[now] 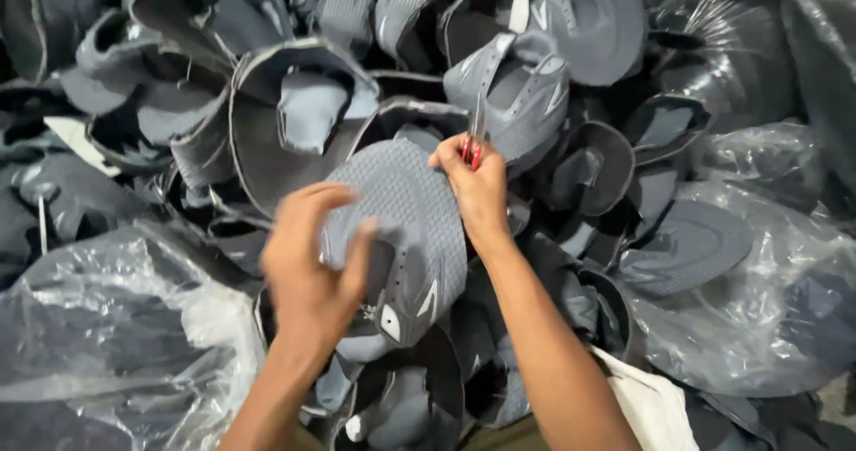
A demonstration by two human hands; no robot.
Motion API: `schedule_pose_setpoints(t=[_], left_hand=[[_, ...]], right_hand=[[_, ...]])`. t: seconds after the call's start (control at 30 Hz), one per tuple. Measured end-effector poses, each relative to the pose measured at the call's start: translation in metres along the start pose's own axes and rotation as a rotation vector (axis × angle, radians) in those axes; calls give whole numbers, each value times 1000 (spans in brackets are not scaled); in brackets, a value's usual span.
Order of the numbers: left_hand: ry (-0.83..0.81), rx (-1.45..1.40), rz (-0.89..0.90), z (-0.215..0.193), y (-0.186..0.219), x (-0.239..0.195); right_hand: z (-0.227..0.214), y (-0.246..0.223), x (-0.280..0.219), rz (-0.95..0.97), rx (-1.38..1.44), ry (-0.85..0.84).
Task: The person trims excess thread and material from manufactured shoe uppers using snips.
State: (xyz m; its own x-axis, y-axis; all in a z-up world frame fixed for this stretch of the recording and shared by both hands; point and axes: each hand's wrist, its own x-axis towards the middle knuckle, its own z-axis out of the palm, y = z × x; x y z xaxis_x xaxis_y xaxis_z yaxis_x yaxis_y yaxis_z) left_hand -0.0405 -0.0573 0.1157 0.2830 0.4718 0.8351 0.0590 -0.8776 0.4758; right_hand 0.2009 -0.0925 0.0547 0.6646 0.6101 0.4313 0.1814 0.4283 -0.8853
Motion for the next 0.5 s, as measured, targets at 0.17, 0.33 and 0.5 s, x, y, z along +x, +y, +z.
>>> schedule_pose_setpoints(t=[0.17,0.33,0.5], left_hand=[[-252,-350,-217,70,-27,-11],[-208,-113,-295,104,-32,-23],[-205,-41,-295,115,-37,-31]], right_hand=[[1,-9,-11,64,102,-7],[-22,-3,-15,98,-83,11],[-19,5,-26,-64,-201,-94]])
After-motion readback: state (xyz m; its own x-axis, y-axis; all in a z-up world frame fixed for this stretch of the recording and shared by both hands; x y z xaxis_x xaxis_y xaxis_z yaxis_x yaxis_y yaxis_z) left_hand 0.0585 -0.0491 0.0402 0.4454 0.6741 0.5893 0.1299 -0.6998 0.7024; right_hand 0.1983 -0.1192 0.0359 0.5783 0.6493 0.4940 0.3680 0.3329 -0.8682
